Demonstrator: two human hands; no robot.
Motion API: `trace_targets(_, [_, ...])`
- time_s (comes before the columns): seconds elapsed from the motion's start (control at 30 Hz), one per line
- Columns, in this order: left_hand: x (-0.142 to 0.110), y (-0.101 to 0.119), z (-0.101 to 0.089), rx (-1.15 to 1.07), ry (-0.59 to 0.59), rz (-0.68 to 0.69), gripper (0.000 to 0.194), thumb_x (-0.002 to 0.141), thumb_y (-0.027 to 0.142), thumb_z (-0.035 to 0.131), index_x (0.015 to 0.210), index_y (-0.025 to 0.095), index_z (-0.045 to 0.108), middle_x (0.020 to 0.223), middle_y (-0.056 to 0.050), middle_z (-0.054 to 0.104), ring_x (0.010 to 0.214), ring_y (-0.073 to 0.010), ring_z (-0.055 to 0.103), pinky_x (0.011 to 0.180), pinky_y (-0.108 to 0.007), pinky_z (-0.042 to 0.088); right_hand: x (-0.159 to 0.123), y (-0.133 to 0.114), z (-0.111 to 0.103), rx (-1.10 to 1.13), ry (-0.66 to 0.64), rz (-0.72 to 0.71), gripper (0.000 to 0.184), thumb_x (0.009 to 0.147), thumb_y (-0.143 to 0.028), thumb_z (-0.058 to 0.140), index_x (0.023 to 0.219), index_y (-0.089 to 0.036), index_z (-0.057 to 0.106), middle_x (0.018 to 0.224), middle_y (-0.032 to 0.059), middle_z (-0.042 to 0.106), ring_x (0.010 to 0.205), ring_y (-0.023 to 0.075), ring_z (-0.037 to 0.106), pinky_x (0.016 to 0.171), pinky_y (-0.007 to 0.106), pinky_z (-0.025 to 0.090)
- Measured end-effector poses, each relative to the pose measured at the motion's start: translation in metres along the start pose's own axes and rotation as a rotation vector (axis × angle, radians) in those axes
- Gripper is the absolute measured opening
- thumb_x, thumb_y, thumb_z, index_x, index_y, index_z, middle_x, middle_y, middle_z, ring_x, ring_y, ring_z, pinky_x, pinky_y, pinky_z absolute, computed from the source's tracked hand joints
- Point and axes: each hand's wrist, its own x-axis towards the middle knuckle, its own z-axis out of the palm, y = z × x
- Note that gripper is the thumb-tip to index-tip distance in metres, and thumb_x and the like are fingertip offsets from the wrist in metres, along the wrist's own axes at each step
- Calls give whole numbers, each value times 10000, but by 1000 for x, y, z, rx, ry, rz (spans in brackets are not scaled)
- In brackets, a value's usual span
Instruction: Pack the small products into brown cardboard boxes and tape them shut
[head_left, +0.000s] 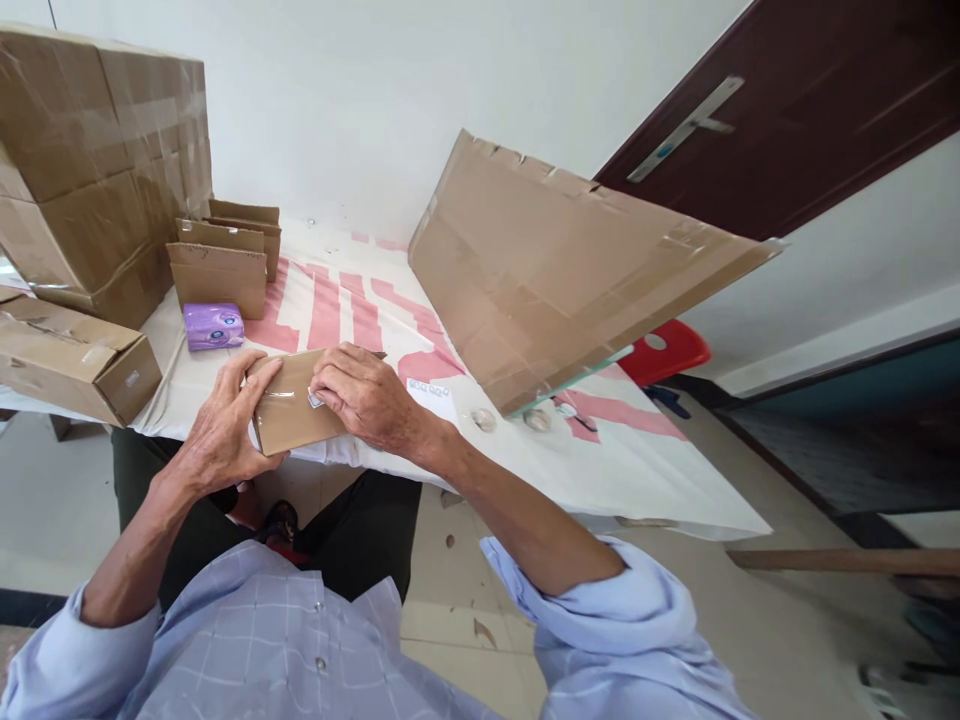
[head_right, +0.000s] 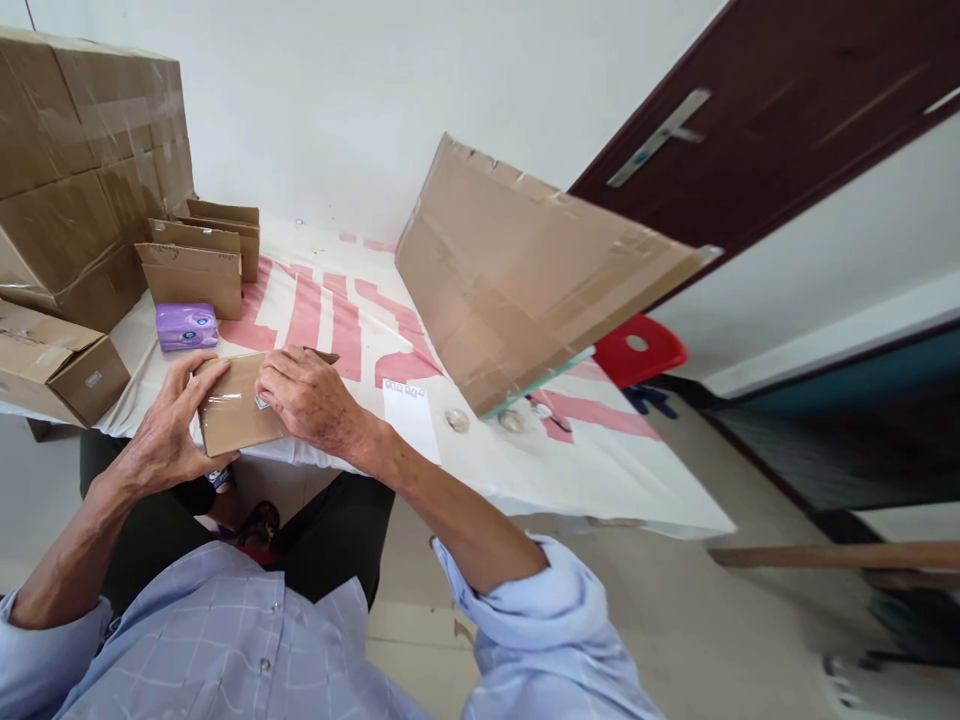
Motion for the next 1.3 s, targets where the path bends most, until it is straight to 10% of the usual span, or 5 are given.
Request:
trace_targets(0.3, [1,-1,-6,25,-3,-35,1037,747,308,840,1654,279,339,1621,-185,404,1524,-421,472,1241,-604,478,1,-11,-15,307,245,119,250,1133,-255,489,917,-235,614,924,49,661,884,202,628,835,389,566])
trace_targets(0.5, [1,-10,-17,63,43,-32,969,788,380,845,1635,257,390,1585,-174,444,1499,-389,494,1259,-582,470,-44,36,-60,371,575,513,252,1106,-458,590,977,-246,635,887,1,631,811,158,606,784,320,513])
trace_targets(0.87, [0,-29,-27,151,130,-20,975,814,561,798,1665,250,437,1519,-223,513,1403,-466,549,1076,-680,586,-190,153,14,205,84,1126,84,845,-247,561,776,-248,512,759,-12,608,763,183,540,747,305,430])
trace_targets(1.3, [16,-21,-27,147,80,-82,1051,747,569,856,1684,482,388,1595,-104,498,1485,-499,485,1180,-747,494,-193,191,38,140,-252,1054,140,866,-97,501,840,-224,552,956,58,676,834,199,512,770,307,354])
